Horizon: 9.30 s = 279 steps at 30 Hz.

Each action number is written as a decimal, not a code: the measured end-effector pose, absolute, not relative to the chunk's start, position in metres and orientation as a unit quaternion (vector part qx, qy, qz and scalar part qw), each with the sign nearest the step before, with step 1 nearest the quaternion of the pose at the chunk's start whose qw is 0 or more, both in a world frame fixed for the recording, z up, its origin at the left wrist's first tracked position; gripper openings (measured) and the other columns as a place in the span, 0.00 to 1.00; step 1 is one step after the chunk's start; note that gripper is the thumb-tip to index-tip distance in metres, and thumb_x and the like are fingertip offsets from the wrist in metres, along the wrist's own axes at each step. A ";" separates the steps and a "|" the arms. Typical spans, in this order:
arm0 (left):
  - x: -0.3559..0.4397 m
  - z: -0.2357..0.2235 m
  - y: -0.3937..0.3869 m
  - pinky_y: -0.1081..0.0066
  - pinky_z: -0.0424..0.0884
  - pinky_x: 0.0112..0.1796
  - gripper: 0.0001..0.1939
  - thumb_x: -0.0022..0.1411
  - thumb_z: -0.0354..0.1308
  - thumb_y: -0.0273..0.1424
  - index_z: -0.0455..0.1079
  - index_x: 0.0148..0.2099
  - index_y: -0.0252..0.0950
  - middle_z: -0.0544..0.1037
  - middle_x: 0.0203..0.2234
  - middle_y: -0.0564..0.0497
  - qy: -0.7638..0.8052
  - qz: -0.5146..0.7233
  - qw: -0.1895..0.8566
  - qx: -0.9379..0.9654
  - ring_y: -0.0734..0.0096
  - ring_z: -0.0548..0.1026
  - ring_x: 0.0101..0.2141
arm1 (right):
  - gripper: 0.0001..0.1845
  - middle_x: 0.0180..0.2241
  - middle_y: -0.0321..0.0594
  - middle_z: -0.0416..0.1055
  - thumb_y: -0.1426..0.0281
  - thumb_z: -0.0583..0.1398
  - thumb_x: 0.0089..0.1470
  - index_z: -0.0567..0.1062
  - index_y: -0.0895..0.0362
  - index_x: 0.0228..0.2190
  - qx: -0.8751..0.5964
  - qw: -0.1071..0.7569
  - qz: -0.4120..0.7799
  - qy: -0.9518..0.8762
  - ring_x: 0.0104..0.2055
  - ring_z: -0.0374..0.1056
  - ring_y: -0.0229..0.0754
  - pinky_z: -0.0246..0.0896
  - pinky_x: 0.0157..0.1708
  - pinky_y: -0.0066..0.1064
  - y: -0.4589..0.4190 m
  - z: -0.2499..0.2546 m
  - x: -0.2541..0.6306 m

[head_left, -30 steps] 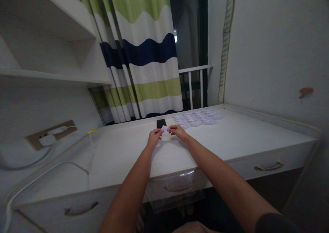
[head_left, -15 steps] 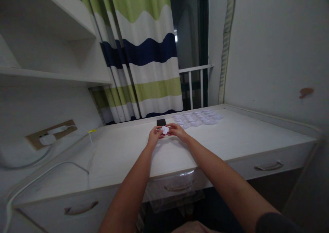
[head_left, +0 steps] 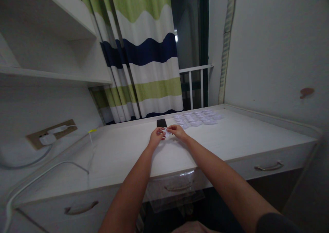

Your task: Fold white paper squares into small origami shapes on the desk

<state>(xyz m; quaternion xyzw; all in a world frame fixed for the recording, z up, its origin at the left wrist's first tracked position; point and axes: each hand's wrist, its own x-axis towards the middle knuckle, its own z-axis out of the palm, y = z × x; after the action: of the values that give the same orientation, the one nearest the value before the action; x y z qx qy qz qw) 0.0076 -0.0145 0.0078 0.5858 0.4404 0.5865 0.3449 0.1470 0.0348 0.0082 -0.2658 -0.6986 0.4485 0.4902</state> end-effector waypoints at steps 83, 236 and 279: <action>0.004 0.011 -0.015 0.78 0.60 0.19 0.15 0.39 0.62 0.32 0.61 0.30 0.35 0.70 0.13 0.56 0.462 0.610 0.316 0.561 0.74 0.70 0.18 | 0.11 0.19 0.37 0.69 0.67 0.62 0.35 0.75 0.63 0.23 -0.291 0.475 0.459 -0.692 0.21 0.62 0.33 0.59 0.24 0.27 0.035 0.006 0.152; 0.014 0.011 -0.024 0.71 0.67 0.30 0.15 0.42 0.58 0.26 0.66 0.36 0.34 0.73 0.25 0.51 0.365 0.572 0.523 0.516 0.73 0.70 0.27 | 0.10 0.22 0.33 0.67 0.76 0.59 0.34 0.67 0.57 0.25 -0.274 0.418 0.618 -0.607 0.25 0.64 0.34 0.59 0.28 0.28 0.019 0.011 0.149; 0.013 0.011 -0.024 0.73 0.66 0.28 0.14 0.41 0.58 0.27 0.65 0.35 0.36 0.71 0.24 0.52 0.366 0.578 0.528 0.503 0.73 0.70 0.27 | 0.08 0.22 0.34 0.67 0.76 0.58 0.34 0.70 0.57 0.25 -0.258 0.416 0.627 -0.605 0.26 0.63 0.34 0.58 0.28 0.27 0.016 0.013 0.148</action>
<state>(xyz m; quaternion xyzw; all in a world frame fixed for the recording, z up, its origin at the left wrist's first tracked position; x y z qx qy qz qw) 0.0135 -0.0238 0.0114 0.5032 0.3659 0.5778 0.5283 0.1483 0.0164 0.0126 -0.2584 -0.6053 0.6274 0.4161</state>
